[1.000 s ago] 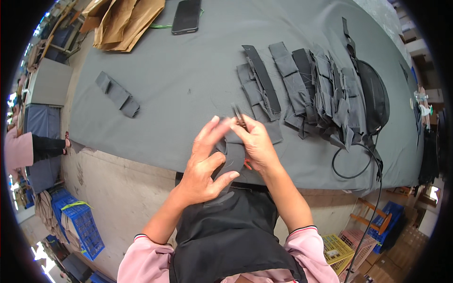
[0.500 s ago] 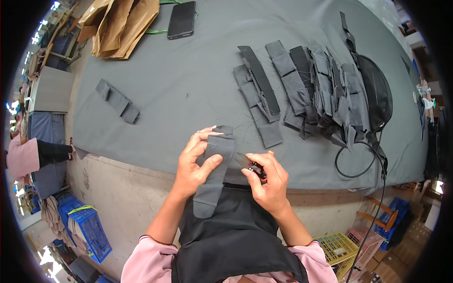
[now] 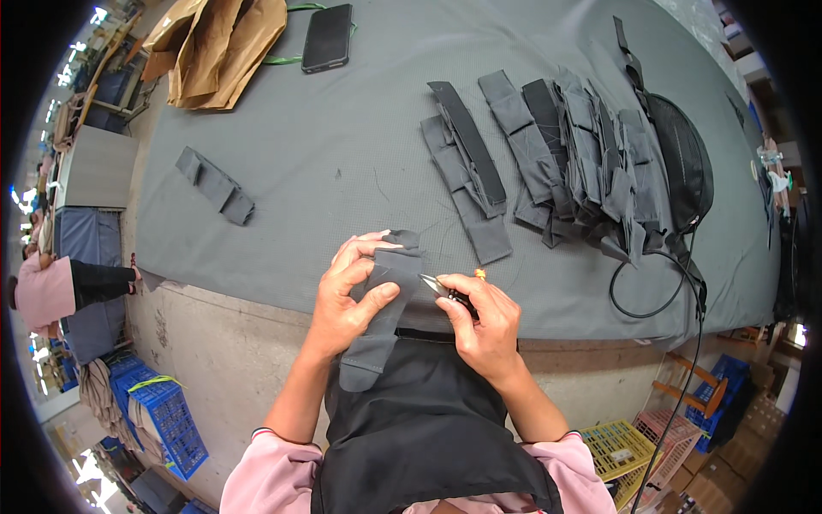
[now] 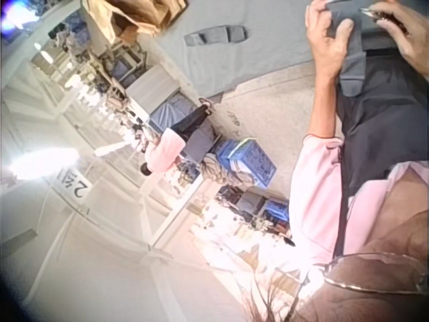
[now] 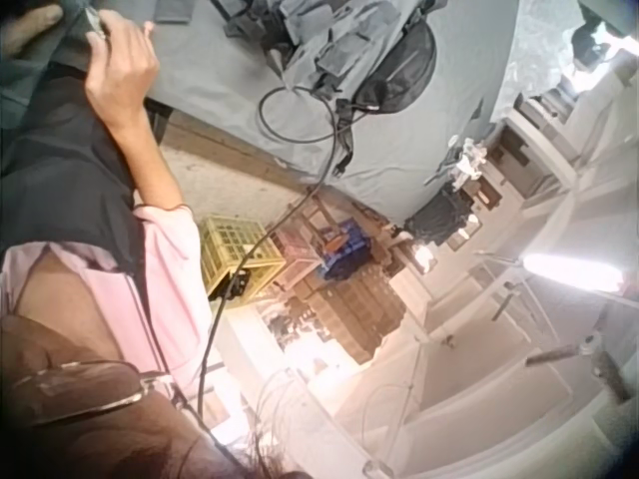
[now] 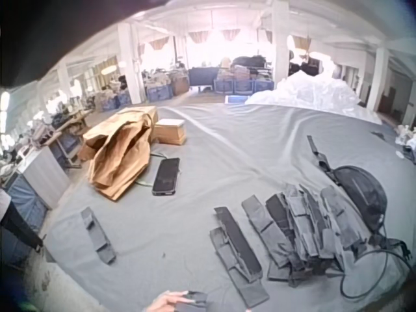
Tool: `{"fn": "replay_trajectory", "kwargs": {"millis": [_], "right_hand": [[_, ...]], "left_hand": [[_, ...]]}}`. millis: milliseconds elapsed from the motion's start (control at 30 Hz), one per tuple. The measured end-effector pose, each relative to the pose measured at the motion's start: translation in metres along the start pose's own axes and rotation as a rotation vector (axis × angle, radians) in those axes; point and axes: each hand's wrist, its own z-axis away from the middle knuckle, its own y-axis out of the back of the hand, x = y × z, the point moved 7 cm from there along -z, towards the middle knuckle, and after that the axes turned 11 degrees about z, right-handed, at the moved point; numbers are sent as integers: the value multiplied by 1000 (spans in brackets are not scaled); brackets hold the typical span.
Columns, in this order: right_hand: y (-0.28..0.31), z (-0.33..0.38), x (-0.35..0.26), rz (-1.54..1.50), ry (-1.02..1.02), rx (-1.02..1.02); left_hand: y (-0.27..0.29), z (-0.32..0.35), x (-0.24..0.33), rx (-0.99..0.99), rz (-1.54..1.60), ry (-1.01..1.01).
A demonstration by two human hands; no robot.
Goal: The person uses a small knife to cut threads and trim the edges of gray fabric strips on a work table. They handle the fabric pieces one by one, making precise cuts and placing the finished items into a pile.
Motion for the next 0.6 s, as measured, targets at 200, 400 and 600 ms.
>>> {"fn": "replay_trajectory", "kwargs": {"millis": [200, 400, 600], "right_hand": [[-5, 13, 16, -184, -217, 44], [-5, 2, 2, -65, -92, 54], [-3, 1, -1, -67, -50, 95]], "left_hand": [[-1, 2, -7, 17, 194, 94], [-8, 10, -19, 135, 572, 345], [-17, 15, -24, 181, 754, 456]]}}
